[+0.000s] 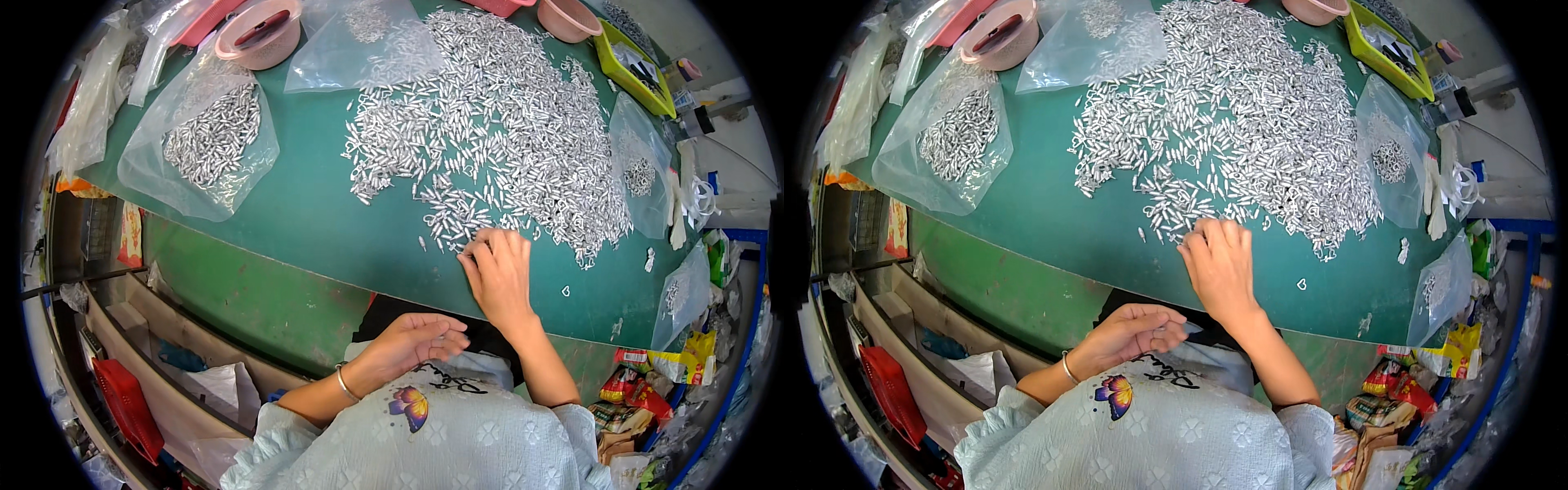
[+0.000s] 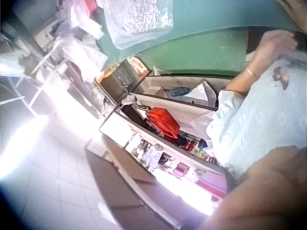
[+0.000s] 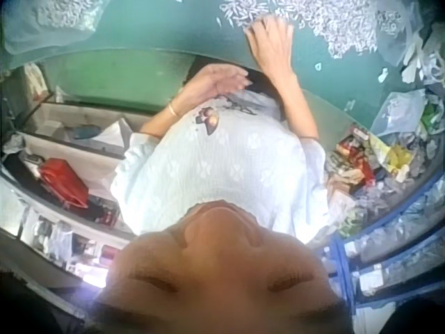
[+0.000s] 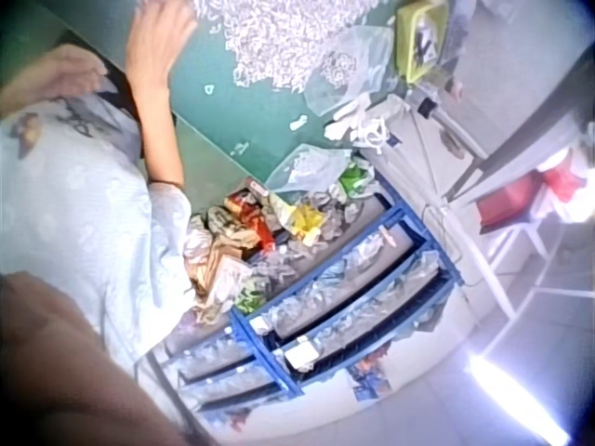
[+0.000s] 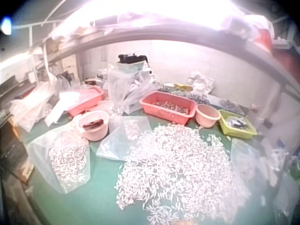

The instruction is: The person sorts small silver fasteners on a green table, picking them up one by one and placing them into a plastic bag. The person repeatedly gathers fasteners from the table and transfers them into the bag.

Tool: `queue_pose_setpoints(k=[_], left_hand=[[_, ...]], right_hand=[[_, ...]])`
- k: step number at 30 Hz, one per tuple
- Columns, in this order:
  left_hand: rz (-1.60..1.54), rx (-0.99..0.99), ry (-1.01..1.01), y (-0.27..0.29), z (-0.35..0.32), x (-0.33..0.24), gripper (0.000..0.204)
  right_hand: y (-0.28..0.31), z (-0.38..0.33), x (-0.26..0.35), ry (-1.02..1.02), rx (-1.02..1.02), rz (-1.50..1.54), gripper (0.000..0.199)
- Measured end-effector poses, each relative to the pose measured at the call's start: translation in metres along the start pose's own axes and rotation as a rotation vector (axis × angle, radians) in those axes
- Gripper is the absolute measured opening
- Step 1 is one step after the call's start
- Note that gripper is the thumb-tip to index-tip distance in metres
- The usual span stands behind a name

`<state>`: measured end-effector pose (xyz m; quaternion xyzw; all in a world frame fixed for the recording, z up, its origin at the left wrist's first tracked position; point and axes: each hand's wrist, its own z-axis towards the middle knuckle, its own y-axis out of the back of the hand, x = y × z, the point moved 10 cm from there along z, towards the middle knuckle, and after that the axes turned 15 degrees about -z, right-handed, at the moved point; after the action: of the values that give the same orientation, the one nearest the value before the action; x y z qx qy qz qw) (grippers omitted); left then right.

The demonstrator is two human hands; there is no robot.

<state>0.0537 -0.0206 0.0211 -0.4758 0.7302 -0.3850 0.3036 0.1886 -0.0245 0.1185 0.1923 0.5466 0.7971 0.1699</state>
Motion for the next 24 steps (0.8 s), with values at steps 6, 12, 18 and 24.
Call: queue_pose_setpoints(k=[6,12,18,24], left_hand=[[-0.115,-0.07,0.013,0.01,0.008,0.005,0.037],[-0.414,0.126,0.105,0.01,0.019,0.011,0.039],[-0.077,-0.007,0.087,0.028,0.025,0.016,0.041],[-0.401,0.044,0.068,0.013,0.022,0.01,0.039]], right_hand=[[0.0,0.0,0.003,0.036,0.031,-0.062,0.017],[0.018,-0.026,0.024,0.109,0.192,0.376,0.016],[0.006,-0.016,-0.012,-0.181,0.032,-0.121,0.014],[0.011,-0.02,0.007,-0.036,0.138,0.096,0.015]])
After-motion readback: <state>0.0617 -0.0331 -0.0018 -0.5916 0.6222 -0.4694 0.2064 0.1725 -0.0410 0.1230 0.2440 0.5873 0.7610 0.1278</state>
